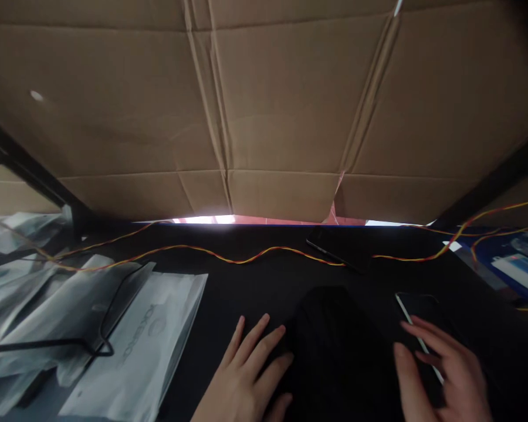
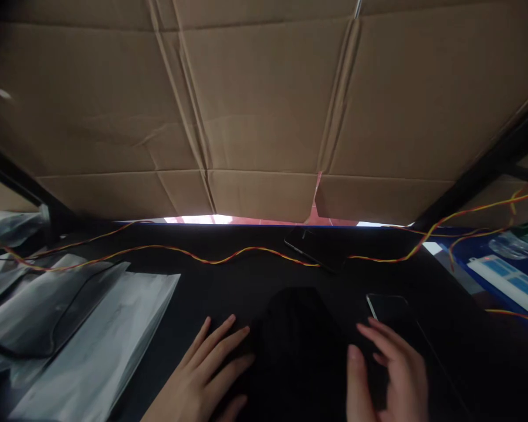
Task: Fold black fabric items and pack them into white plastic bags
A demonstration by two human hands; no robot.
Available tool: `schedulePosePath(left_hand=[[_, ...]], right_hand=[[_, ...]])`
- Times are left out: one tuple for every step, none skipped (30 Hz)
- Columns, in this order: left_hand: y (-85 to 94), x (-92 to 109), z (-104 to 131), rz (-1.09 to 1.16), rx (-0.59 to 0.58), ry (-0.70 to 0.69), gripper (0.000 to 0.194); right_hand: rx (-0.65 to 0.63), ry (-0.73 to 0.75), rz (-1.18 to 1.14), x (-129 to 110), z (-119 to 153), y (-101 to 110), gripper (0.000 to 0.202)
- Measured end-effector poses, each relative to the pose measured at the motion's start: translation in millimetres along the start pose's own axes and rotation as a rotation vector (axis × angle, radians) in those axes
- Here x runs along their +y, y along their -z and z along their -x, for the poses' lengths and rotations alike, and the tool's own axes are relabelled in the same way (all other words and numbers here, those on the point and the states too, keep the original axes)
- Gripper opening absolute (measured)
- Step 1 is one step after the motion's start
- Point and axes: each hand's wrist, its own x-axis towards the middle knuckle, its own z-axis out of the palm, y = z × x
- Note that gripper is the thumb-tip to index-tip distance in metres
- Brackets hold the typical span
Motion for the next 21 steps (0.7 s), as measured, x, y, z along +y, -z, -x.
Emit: schedulePosePath(left_hand=[[-0.4,2.4,-1.3,0.041,0.006,0.023,0.035],[-0.1,5.0,-2.8,0.082,0.019,0.040,0.027],[1.1,7.0,-4.4,0.112,0.032,0.045,0.022],[3.4,8.1,-6.0,0.125,0.041,0.042,0.020],[6.9,7.7,-7.1,0.124,0.047,0.027,0.020],[12.0,5.6,-7.5,0.114,0.052,0.008,0.022],[18.5,1.6,-6.7,0.100,0.053,-0.008,0.023],[26.5,-4.1,-4.6,0.081,0.056,-0.016,0.025],[35.4,-11.1,-1.1,0.057,0.065,-0.018,0.027],[44.7,-18.8,3.6,0.029,0.081,-0.008,0.028],[53.8,-26.6,9.0,-0.004,0.098,0.008,0.029],[61.9,-33.6,14.6,-0.037,0.104,0.030,0.029],[68.7,-39.3,19.8,-0.070,0.106,0.049,0.028],[73.7,-43.1,23.8,-0.096,0.104,0.064,0.027],[76.9,-45.0,26.2,-0.112,0.095,0.075,0.026],[78.2,-44.9,26.9,-0.116,0.089,0.083,0.025],[78.1,-43.2,25.8,-0.111,0.084,0.088,0.024],[76.8,-40.4,23.3,-0.099,0.087,0.095,0.023],[74.8,-36.9,19.9,-0.084,0.095,0.103,0.021],[72.7,-33.3,16.2,-0.072,0.105,0.117,0.019],[70.9,-30.1,12.9,-0.065,0.113,0.133,0.018]], right_hand=[[-0.063,0.092,0.031,-7.1,-1.3,0.1,0.040],[-0.155,0.177,0.048,-16.1,-2.8,-1.5,0.040],[-0.224,0.232,0.062,-25.4,-4.4,-4.4,0.041],[-0.280,0.270,0.049,-33.8,-6.1,-7.9,0.034],[-0.322,0.270,0.019,-40.0,-7.8,-11.2,0.027],[-0.336,0.235,-0.028,-43.2,-9.6,-13.5,0.022],[-0.327,0.169,-0.081,-43.0,-11.4,-14.3,0.021],[-0.298,0.070,-0.126,-39.5,-13.3,-13.2,0.023],[-0.258,-0.050,-0.152,-33.0,-15.1,-10.5,0.025],[-0.221,-0.161,-0.162,-24.3,-16.8,-6.6,0.029],[-0.191,-0.252,-0.158,-14.5,-18.2,-2.0,0.033],[-0.178,-0.306,-0.146,-4.9,-19.2,2.7,0.037],[-0.163,-0.315,-0.126,3.5,-19.7,7.0,0.039],[-0.140,-0.287,-0.094,9.6,-19.7,10.4,0.040],[-0.104,-0.226,-0.053,12.7,-19.2,12.6,0.039],[-0.071,-0.140,-0.007,12.8,-18.3,13.6,0.038],[-0.056,-0.038,0.039,9.9,-17.2,13.3,0.035],[-0.074,0.071,0.072,4.7,-16.0,11.7,0.033],[-0.123,0.175,0.087,-2.1,-15.0,8.9,0.031],[-0.195,0.266,0.086,-9.4,-14.2,5.2,0.029],[-0.273,0.336,0.077,-16.4,-13.8,0.8,0.026]])
